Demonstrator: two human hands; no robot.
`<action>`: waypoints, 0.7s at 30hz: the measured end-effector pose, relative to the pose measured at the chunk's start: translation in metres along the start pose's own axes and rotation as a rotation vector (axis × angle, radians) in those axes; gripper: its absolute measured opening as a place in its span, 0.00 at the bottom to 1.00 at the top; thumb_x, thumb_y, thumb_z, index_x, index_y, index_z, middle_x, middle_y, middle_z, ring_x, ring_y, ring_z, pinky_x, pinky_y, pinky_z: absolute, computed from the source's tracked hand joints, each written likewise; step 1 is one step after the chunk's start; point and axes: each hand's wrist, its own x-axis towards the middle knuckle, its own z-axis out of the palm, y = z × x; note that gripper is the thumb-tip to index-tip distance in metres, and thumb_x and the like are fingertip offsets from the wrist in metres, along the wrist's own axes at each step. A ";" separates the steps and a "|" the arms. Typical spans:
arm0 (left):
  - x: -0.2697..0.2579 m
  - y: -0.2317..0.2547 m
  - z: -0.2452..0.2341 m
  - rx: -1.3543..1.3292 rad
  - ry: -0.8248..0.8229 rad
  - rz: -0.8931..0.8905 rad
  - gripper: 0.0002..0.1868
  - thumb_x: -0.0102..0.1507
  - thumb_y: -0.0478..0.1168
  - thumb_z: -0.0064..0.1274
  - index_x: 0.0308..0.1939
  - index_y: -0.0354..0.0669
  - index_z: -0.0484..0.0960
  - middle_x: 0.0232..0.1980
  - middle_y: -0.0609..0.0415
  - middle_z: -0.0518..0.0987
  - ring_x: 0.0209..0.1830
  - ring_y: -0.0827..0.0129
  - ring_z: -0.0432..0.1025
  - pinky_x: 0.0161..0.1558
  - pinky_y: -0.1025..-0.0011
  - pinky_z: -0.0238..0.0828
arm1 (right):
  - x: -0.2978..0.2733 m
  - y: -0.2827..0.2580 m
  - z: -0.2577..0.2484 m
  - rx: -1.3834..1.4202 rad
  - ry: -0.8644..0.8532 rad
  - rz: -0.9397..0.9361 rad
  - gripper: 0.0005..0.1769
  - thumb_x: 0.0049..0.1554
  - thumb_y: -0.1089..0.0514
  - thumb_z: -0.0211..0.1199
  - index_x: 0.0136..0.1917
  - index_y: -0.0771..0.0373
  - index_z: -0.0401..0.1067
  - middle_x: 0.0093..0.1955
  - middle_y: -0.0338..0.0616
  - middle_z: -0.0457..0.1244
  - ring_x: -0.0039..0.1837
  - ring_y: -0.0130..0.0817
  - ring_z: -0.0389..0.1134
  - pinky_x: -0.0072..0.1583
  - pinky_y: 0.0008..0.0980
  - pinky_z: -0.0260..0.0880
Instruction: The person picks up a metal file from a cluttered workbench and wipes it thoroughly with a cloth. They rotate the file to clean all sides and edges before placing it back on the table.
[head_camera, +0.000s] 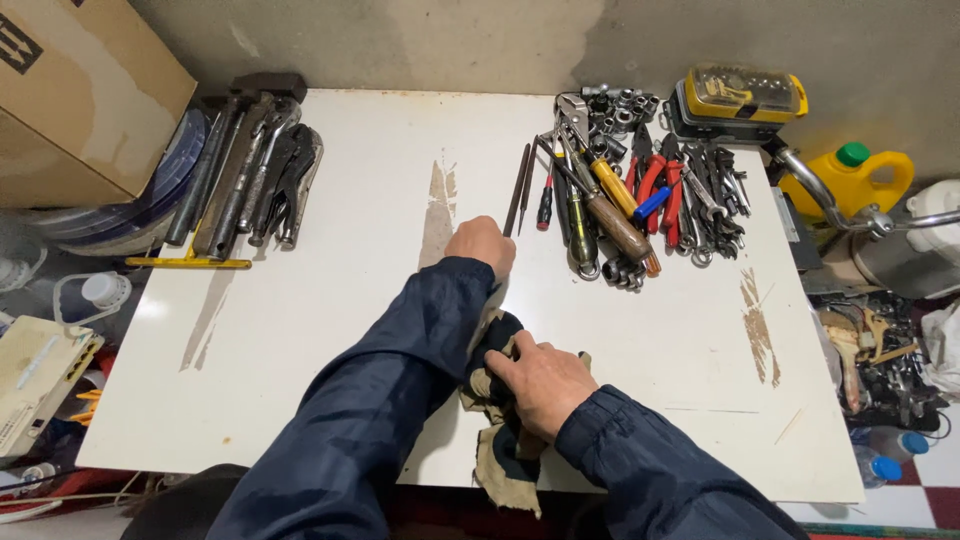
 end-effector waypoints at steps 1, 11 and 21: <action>0.008 -0.008 0.003 0.002 0.000 0.000 0.13 0.64 0.40 0.47 0.38 0.33 0.84 0.34 0.39 0.83 0.37 0.54 0.81 0.33 0.60 0.80 | -0.001 0.000 -0.001 0.001 0.001 0.000 0.35 0.54 0.61 0.64 0.72 0.47 0.59 0.62 0.52 0.54 0.59 0.59 0.68 0.52 0.52 0.77; 0.002 -0.019 -0.019 -0.737 -0.344 -0.173 0.12 0.68 0.37 0.50 0.37 0.27 0.80 0.25 0.47 0.75 0.23 0.71 0.72 0.23 0.79 0.75 | -0.003 -0.001 -0.003 0.040 -0.048 -0.005 0.31 0.56 0.62 0.64 0.70 0.48 0.59 0.62 0.53 0.52 0.56 0.57 0.68 0.54 0.51 0.77; -0.134 -0.037 -0.090 -0.959 -0.413 -0.104 0.17 0.68 0.36 0.49 0.55 0.24 0.77 0.32 0.52 0.72 0.28 0.77 0.68 0.29 0.86 0.72 | -0.008 0.062 -0.050 0.622 0.532 0.335 0.28 0.51 0.53 0.62 0.66 0.45 0.67 0.59 0.54 0.67 0.64 0.60 0.67 0.65 0.60 0.66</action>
